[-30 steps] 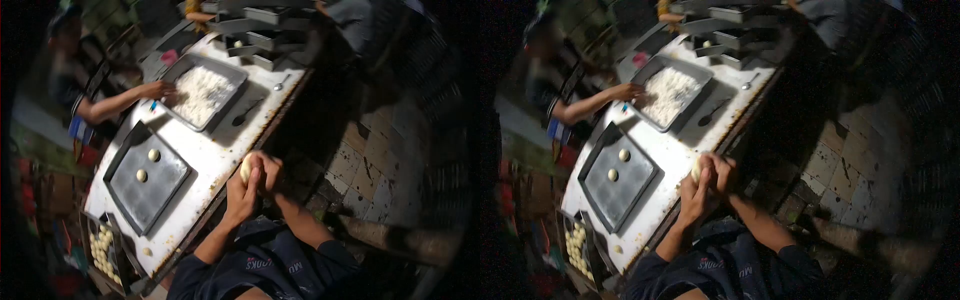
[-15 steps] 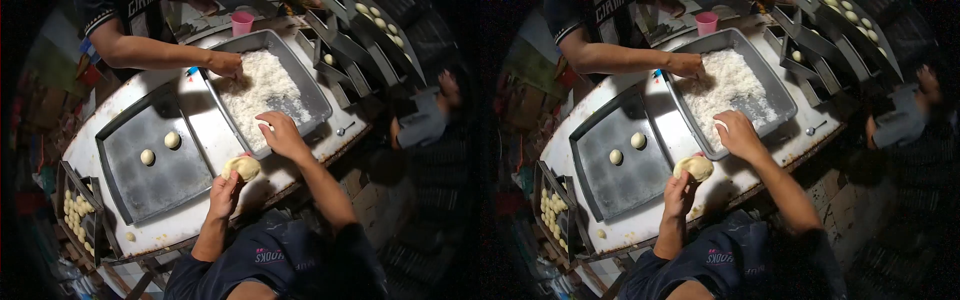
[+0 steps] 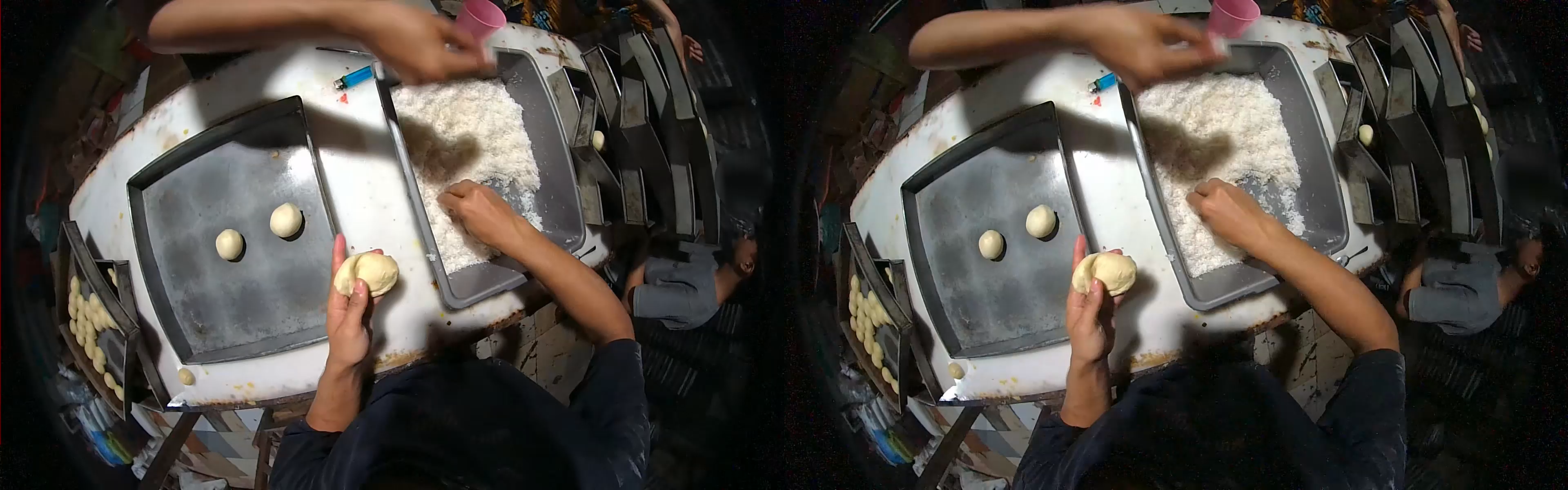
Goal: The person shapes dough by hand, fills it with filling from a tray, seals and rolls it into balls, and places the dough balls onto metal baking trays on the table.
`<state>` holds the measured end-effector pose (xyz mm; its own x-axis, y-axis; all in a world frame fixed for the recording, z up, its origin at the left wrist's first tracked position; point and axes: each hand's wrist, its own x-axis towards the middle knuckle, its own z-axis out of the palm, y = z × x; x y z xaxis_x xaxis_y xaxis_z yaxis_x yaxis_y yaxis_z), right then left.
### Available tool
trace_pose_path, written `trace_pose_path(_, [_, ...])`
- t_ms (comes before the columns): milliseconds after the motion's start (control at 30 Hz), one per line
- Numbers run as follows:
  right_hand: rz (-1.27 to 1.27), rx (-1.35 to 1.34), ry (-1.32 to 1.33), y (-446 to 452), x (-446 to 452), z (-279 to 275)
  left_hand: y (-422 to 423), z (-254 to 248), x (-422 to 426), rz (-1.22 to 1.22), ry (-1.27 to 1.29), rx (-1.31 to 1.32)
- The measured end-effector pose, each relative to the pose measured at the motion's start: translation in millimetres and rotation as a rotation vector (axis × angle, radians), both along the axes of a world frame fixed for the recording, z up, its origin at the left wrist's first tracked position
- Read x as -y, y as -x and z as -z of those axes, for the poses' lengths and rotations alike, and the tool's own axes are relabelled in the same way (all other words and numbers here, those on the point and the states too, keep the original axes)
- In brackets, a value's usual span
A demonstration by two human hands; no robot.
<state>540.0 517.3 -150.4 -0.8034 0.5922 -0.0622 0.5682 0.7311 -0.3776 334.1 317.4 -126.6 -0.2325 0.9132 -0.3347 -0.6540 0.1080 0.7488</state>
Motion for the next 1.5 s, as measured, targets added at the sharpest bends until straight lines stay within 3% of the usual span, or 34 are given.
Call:
trace_pose_path(100, [-0.087, 0.091, -0.101, -4, -4, 0, -9, -8, -10, 0.048, -0.042, 0.025])
trace_pose_path(200, [0.360, -0.148, 0.344, -12, -9, -24, -18, -11, -19, 0.098, -0.074, 0.081])
trace_pose_path(233, [0.363, -0.154, 0.336, -19, -8, -28, -20, -11, -22, 0.122, -0.077, 0.114])
trace_pose_path(333, [0.743, -0.591, 0.926, -29, 14, -58, -32, -15, -29, 0.151, -0.099, 0.083])
trace_pose_path(367, [0.748, -0.605, 0.917, -28, 30, -69, -38, -18, -31, 0.155, -0.101, 0.099])
trace_pose_path(433, [0.687, -0.895, 0.991, -24, 64, -84, -53, -30, -35, 0.179, -0.107, 0.105])
trace_pose_path(500, [0.579, -0.822, 0.566, -8, 99, -101, -66, -39, -32, 0.186, -0.027, 0.129])
trace_pose_path(533, [0.390, -0.701, 0.045, -5, 110, -107, -70, -37, -28, 0.214, -0.037, 0.141])
trace_pose_path(567, [0.305, -0.642, -0.193, -4, 122, -99, -76, -37, -22, 0.228, -0.042, 0.128])
trace_pose_path(667, [0.271, -0.545, -0.197, -1, 173, -95, -88, -40, -3, 0.125, -0.136, 0.184])
trace_pose_path(733, [0.165, -0.198, -0.377, -3, 204, -95, -92, -41, 15, 0.128, -0.132, 0.128])
trace_pose_path(867, [0.131, -0.219, -0.089, -23, 241, -84, -96, -29, 58, 0.125, -0.110, 0.091])
trace_pose_path(900, [0.128, -0.509, 0.246, -32, 243, -88, -94, -29, 72, 0.109, -0.078, 0.104])
trace_pose_path(967, [0.237, -0.985, 0.558, -40, 260, -91, -94, -43, 101, 0.072, -0.046, 0.102])
trace_pose_path(1033, [0.630, -1.028, 0.449, -30, 290, -92, -96, -52, 130, -0.010, -0.166, 0.144])
trace_pose_path(1100, [0.655, -1.155, 0.836, -25, 308, -64, -96, -50, 157, -0.031, -0.183, 0.136])
trace_pose_path(1133, [0.638, -1.155, 0.854, -20, 318, -57, -95, -46, 170, -0.003, -0.220, 0.112])
trace_pose_path(1167, [0.658, -1.290, 0.840, -12, 330, -52, -94, -42, 184, 0.022, -0.252, 0.086])
trace_pose_path(1233, [0.659, -1.423, 0.854, 7, 357, -54, -94, -36, 206, 0.011, -0.244, -0.323])
trace_pose_path(1300, [0.566, -1.157, 0.434, 20, 380, -80, -87, -30, 230, -0.019, -0.262, -0.941])
trace_pose_path(1333, [0.493, -1.075, 0.241, 26, 391, -103, -91, -53, 243, 0.010, -0.207, -0.784])
trace_pose_path(1367, [0.478, -1.072, 0.245, 32, 399, -115, -86, -66, 255, -0.006, -0.205, -0.785])
trace_pose_path(1433, [0.326, -0.974, -0.088, 44, 413, -132, -67, -81, 272, -0.068, -0.291, -1.336])
trace_pose_path(1467, [0.310, -1.034, -0.160, 53, 419, -139, -54, -81, 277, -0.095, -0.319, -1.206])
trace_pose_path(1500, [0.291, -1.030, -0.166, 59, 424, -146, -49, -90, 288, -0.120, -0.358, -0.581])
